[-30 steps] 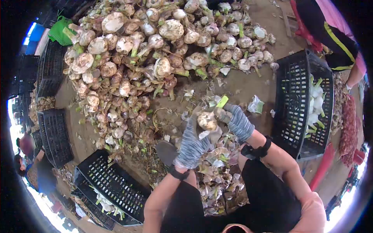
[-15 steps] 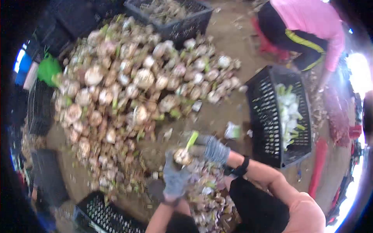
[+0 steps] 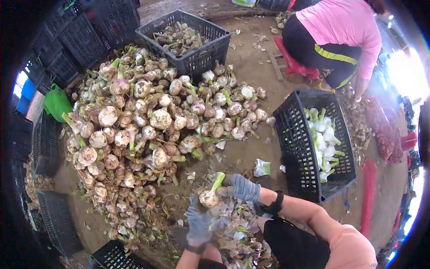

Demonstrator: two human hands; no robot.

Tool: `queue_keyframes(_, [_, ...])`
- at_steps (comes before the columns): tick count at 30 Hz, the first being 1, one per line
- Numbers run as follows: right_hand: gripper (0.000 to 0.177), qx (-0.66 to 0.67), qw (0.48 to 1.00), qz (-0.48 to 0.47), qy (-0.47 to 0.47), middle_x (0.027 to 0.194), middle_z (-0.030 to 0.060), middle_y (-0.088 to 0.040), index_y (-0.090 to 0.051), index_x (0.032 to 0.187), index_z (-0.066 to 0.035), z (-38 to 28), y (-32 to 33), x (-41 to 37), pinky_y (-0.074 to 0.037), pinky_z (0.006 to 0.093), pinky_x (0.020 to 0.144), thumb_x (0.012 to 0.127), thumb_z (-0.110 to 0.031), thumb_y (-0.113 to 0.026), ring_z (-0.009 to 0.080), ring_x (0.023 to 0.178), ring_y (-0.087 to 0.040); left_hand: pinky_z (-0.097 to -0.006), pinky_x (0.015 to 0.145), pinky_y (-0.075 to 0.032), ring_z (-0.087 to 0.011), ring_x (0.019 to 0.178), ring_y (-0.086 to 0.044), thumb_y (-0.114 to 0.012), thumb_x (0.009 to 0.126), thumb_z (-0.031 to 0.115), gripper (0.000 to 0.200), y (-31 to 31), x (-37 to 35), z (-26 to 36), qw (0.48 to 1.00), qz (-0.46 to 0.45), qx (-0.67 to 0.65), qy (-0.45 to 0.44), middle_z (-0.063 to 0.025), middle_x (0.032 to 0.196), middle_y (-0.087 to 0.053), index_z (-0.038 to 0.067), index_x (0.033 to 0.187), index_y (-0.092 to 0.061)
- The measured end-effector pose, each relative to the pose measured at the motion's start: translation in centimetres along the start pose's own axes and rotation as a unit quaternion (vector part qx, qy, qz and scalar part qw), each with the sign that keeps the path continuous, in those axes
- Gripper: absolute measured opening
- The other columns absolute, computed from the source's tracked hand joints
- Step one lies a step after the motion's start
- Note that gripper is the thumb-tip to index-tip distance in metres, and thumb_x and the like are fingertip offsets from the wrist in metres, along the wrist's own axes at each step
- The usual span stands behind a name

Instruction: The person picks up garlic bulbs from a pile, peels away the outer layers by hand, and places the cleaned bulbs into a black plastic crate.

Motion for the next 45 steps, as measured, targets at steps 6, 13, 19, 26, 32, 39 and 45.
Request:
queue_keyframes(6, [0.034, -0.093, 0.996, 0.010, -0.007, 0.091, 0.0092, -0.063, -0.055, 0.110, 0.000, 0.6, -0.2, -0.6, -0.048, 0.0289, 0.074, 0.081, -0.015, -0.063, 0.0124, 0.085, -0.057, -0.0298, 0.072, -0.050, -0.0185, 0.076, -0.059, -0.053, 0.081, 0.054, 0.059, 1.0, 0.2, -1.6, 0.971, 0.091, -0.183, 0.126, -0.0103, 0.094, -0.059, 0.004, 0.111, -0.052])
queue_keyframes(13, [0.036, -0.198, 0.973, 0.054, 0.103, 0.090, 0.0140, -0.060, -0.057, 0.109, -0.006, 1.4, -1.9, -0.6, -0.044, 0.0357, 0.083, 0.077, -0.020, -0.065, 0.0268, 0.087, -0.057, -0.0310, 0.068, -0.051, -0.0210, 0.081, -0.061, -0.032, 0.084, 0.058, 0.064, 7.8, 2.4, -10.3, 0.983, 0.047, -0.064, 0.168, -0.0116, 0.098, -0.062, 0.006, 0.114, -0.053])
queue_keyframes(19, [0.044, -0.192, 0.966, 0.111, 0.133, 0.100, 0.0095, -0.056, -0.047, 0.117, -0.002, 4.2, -2.0, 1.0, -0.044, 0.0320, 0.082, 0.081, -0.020, -0.064, 0.0182, 0.092, -0.053, -0.0302, 0.071, -0.051, -0.0195, 0.085, -0.058, -0.047, 0.086, 0.014, 0.039, 0.7, 1.4, -2.0, 0.987, 0.082, -0.138, 0.027, -0.0143, 0.106, -0.051, 0.000, 0.121, -0.038])
queue_keyframes(26, [0.011, 0.280, 0.957, 0.035, 0.072, 0.070, 0.0016, -0.058, -0.060, 0.079, -0.006, 2.6, -2.3, 0.5, -0.044, 0.0273, 0.059, 0.082, -0.016, -0.056, 0.0114, 0.065, -0.053, -0.0300, 0.068, -0.047, -0.0179, 0.077, -0.055, -0.040, 0.093, 0.042, 0.043, 3.7, 2.5, -3.1, 0.996, 0.004, 0.064, 0.066, -0.0077, 0.087, -0.057, 0.003, 0.102, -0.054])
queue_keyframes(32, [0.007, 0.225, 0.969, -0.006, 0.102, 0.078, 0.0024, -0.060, -0.060, 0.087, -0.007, -0.9, -0.5, -0.6, -0.049, 0.0284, 0.064, 0.081, -0.007, -0.056, 0.0134, 0.068, -0.056, -0.0293, 0.062, -0.045, -0.0164, 0.069, -0.052, -0.039, 0.093, 0.042, 0.043, -1.9, 1.6, 4.8, 0.996, 0.021, 0.082, 0.025, -0.0068, 0.081, -0.056, 0.003, 0.104, -0.054])
queue_keyframes(39, [0.037, -0.004, 0.972, 0.001, 0.236, 0.112, 0.0078, -0.055, -0.051, 0.118, -0.007, -6.3, 0.0, -2.3, -0.047, 0.0318, 0.078, 0.083, -0.020, -0.055, 0.0170, 0.093, -0.055, -0.0286, 0.054, -0.042, -0.0146, 0.060, -0.048, -0.039, 0.093, 0.041, 0.044, -4.5, -0.6, 9.4, 0.991, 0.054, 0.119, -0.027, -0.0057, 0.074, -0.054, 0.002, 0.106, -0.053])
queue_keyframes(45, [0.064, -0.153, 0.942, -0.010, 0.299, 0.132, 0.0161, -0.037, -0.041, 0.129, -0.010, -9.0, 0.3, -3.9, -0.042, 0.0386, 0.094, 0.070, -0.011, -0.065, 0.0317, 0.113, -0.047, -0.0280, 0.048, -0.039, -0.0131, 0.052, -0.044, -0.038, 0.093, 0.041, 0.044, -5.9, -2.1, 12.3, 0.988, 0.070, 0.129, -0.057, -0.0048, 0.068, -0.053, 0.002, 0.107, -0.053])
Point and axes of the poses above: each hand's wrist, its own x-axis towards the middle knuckle, its own y-axis out of the back of the hand, z = x × y, the point moved 4 cm from there along x, towards the middle knuckle
